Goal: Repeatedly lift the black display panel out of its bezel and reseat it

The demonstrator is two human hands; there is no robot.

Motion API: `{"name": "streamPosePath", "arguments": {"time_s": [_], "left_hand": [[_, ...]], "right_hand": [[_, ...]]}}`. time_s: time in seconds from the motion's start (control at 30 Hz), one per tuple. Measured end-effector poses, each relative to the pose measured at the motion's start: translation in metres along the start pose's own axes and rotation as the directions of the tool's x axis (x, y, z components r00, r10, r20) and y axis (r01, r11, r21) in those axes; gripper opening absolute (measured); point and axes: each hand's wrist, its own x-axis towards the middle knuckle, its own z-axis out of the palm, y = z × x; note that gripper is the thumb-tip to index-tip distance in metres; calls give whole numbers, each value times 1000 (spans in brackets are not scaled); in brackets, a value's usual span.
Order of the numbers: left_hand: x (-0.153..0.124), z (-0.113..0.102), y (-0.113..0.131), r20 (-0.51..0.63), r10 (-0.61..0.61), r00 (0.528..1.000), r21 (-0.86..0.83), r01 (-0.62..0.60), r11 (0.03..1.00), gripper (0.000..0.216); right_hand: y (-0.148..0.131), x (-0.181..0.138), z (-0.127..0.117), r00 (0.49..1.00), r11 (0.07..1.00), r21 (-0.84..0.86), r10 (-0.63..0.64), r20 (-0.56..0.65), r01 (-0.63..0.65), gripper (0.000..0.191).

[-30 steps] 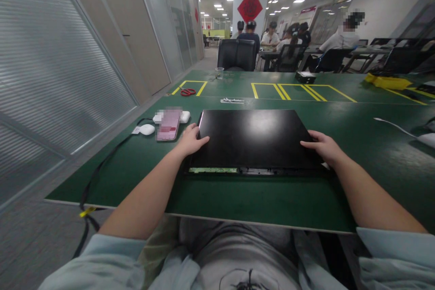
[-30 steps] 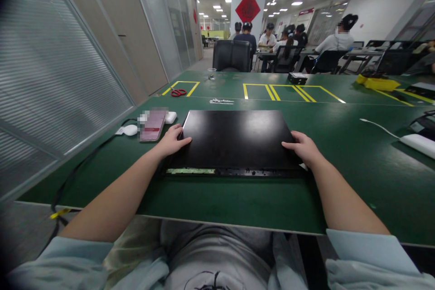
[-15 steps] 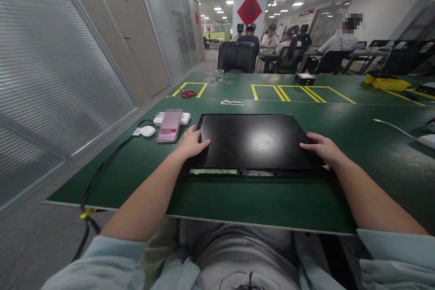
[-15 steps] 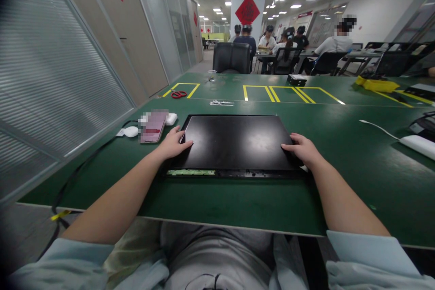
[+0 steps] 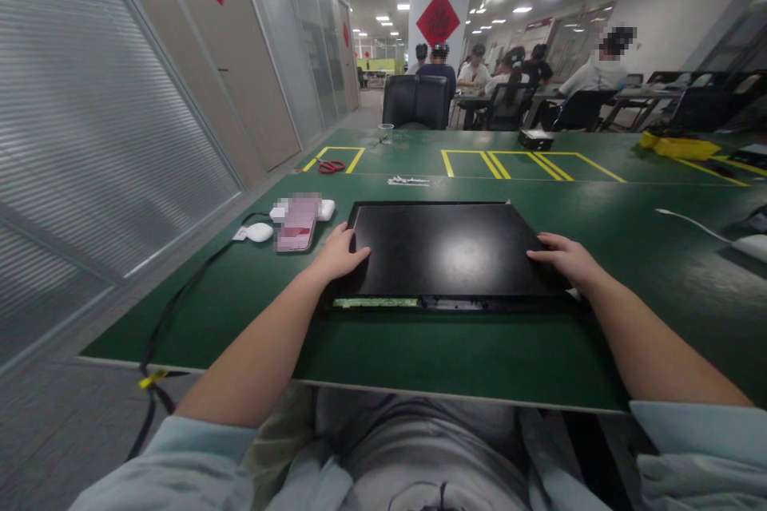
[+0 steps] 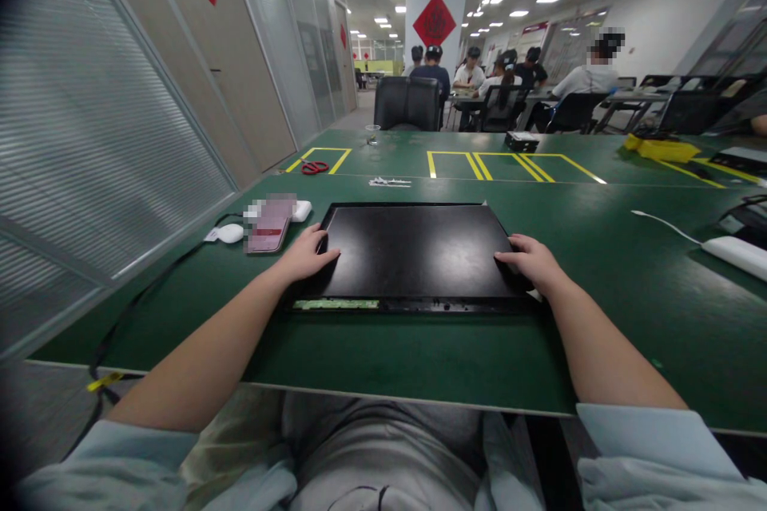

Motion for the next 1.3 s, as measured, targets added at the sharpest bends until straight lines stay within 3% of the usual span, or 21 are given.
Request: {"name": "streamPosePath", "arguments": {"time_s": [0.17,0.3,0.53,0.9,1.17,1.3], "left_hand": [[0,0,0,2,-3,1000,1,3,1000,62],[0,-1,1,16,-9,1000,11,9,1000,62],[2,1,-2,7,2,1000,19,-2,1000,59],[3,2,-2,14,16,1000,47,-16,999,65],[5,0,-9,27,30,999,28,-31,999,67],[3,-7,-10,-37,20,999,2,-20,1000,68]], "right_hand": [[1,2,1,995,988,131,77,61,-84,38],[4,5,1,988,985,129,101,117,-116,45],[6,7,1,998,999,48,21,55,-23,38],[-11,-4,5,986,968,-213,-104,128,129,42],[-7,-8,3,997,990,132,46,70,-55,45],[-10,-7,-6,1000,993,113,20,-4,-19,39]]}}
